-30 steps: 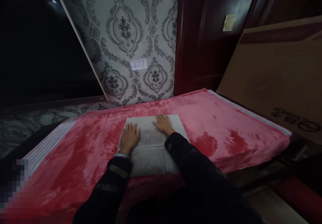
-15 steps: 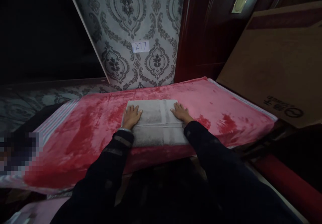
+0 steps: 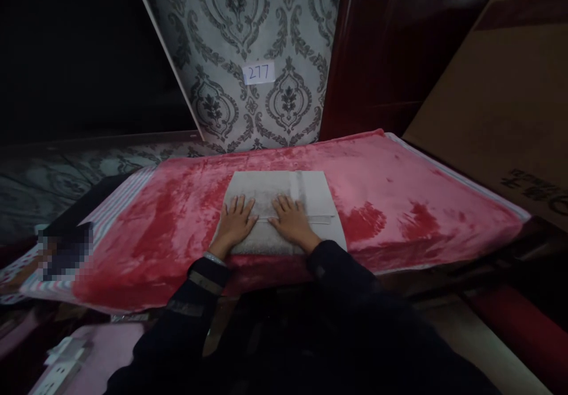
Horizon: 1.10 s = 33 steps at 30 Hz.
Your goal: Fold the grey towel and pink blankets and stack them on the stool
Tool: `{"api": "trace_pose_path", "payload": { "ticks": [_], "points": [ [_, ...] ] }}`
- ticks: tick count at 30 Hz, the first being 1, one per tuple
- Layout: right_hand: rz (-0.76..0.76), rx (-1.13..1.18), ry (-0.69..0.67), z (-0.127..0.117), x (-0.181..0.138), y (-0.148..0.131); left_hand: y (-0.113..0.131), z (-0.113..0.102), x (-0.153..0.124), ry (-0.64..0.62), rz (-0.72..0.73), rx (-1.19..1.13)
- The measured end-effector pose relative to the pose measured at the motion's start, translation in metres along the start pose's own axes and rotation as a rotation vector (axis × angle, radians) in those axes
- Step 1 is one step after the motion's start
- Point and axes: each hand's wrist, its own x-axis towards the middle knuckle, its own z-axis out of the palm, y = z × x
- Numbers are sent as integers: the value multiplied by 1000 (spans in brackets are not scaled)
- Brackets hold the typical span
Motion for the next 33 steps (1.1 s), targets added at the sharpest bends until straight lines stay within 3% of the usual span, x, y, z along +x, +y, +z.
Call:
{"api": "trace_pose_path", "payload": {
  "ticks": [8,13,16,20,23,25,33],
  "points": [
    [177,-87,62,14,-57,72,1,-2,0,-6,6,-9],
    [239,-83,74,16,-81,95,1,-7,1,-26,10,-46],
    [236,-58,88,1,-76,79,-1,-15,-7,-65,5,-77],
    [1,18,159,-13,-54,18,-1,-18,-35,19,-40,-62],
    [-151,55,78,-7,-39,-28,1,-10,-52,43,-39,-29],
    [-181,55,25,0,-36,-44,1,-5,-58,31,-42,-16],
    [-184,46,59,18,-52,-28,0,-3,-60,69,-47,-52]
  ]
}}
